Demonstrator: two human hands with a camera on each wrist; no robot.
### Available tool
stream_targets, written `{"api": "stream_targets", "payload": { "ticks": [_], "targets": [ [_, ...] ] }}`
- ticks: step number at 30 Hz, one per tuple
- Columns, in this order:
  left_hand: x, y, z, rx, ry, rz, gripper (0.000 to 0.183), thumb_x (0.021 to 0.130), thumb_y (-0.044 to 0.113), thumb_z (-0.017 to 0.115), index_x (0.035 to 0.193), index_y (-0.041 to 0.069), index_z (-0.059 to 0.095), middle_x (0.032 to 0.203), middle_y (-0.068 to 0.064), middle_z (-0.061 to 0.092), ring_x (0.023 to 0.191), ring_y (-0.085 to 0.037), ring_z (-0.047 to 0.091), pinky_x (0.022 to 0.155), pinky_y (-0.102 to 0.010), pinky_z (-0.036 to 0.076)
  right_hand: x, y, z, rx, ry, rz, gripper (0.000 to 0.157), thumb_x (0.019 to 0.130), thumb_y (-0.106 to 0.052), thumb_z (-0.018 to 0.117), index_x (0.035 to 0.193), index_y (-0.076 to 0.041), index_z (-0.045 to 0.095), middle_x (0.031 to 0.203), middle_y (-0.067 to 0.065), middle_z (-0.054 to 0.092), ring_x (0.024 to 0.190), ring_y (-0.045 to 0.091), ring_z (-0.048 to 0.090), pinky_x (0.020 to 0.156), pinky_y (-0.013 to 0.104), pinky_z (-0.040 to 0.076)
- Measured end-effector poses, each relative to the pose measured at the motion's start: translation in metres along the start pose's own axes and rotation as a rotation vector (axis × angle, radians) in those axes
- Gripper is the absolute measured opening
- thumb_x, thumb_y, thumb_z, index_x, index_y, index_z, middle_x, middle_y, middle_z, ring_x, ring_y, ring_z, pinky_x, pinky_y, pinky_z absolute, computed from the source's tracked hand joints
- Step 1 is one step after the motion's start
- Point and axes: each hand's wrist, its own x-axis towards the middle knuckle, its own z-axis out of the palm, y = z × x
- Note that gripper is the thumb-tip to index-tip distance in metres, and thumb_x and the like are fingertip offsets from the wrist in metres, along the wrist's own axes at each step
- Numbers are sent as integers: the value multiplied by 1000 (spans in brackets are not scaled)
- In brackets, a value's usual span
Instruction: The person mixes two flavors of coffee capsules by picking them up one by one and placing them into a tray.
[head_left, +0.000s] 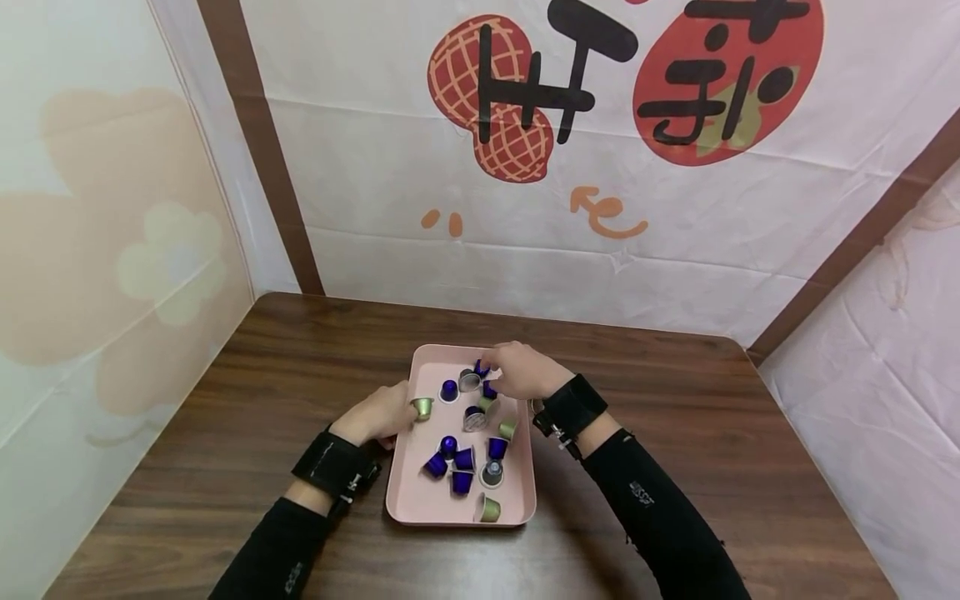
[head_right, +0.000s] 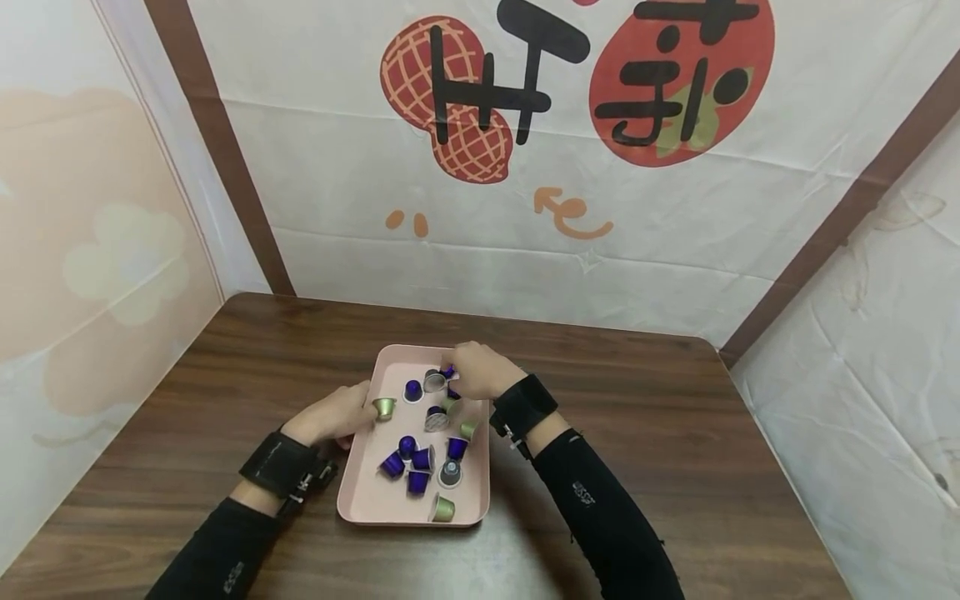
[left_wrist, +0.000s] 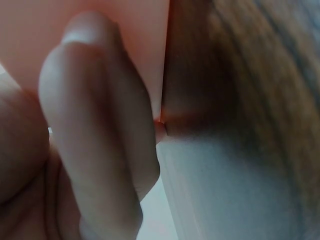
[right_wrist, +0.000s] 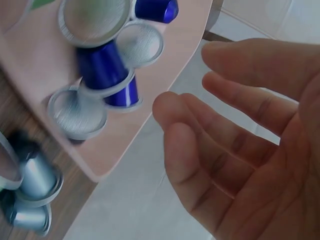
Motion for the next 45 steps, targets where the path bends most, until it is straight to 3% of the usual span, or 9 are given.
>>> {"api": "stream_targets", "payload": {
  "ticks": [7, 12, 17, 25, 34, 40, 45],
  "targets": [
    [-3, 2, -3, -22, -13, 11, 19, 86, 4, 49, 103, -5, 45, 68, -13, 56, 41, -18, 56, 36, -29, 49, -26, 14, -7, -22, 15, 21, 17, 89, -6, 60, 105, -4, 65, 98, 11, 64, 80, 20, 57, 69, 33, 49],
    [-4, 4, -3, -32, -14, 8, 22, 87, 4, 48, 106, -5, 45, 68, -12, 57, 42, -18, 56, 36, -30, 49, -44, 26, -5, -8, 22, 38, 16, 89, -4, 60, 102, -7, 67, 95, 8, 65, 79, 20, 60, 67, 31, 49],
    [-3, 5, -3, -21, -11, -3, 24, 87, 5, 47, 109, -5, 44, 68, -12, 57, 41, -18, 56, 36, -30, 49, -58, 33, 1, -12, 29, 62, 10, 86, -2, 62, 93, -5, 68, 79, 3, 58, 63, 14, 47, 58, 28, 42],
    [-3, 3, -3, -12, -11, 4, 26, 88, 6, 47, 111, -5, 43, 68, -11, 57, 41, -17, 56, 36, -30, 49, -72, 40, 19, -29, 31, 71, 12, 85, -7, 67, 97, -7, 70, 94, 6, 65, 83, 18, 61, 69, 33, 52],
    [-4, 2, -1, -28, -12, 30, 21, 88, 4, 47, 108, -3, 44, 65, -10, 57, 40, -17, 56, 35, -30, 49, -80, 50, 32, 1, 18, 98, 10, 87, -9, 65, 96, -10, 70, 88, 3, 65, 63, 10, 52, 58, 26, 46],
    [-6, 1, -1, -44, -8, 19, 21, 88, 4, 47, 108, -3, 44, 65, -10, 57, 41, -17, 56, 35, -30, 49, -83, 57, 39, -24, 53, 62, 5, 85, -5, 66, 85, -10, 66, 80, 3, 59, 64, 11, 47, 56, 26, 42],
    [-4, 1, -1, -45, -8, 21, 24, 88, 5, 48, 109, -4, 44, 68, -10, 57, 42, -17, 57, 36, -30, 49, -88, 61, 40, -32, 62, 60, 8, 83, -4, 67, 89, -9, 70, 84, 1, 61, 70, 11, 50, 59, 26, 44]
  ]
}}
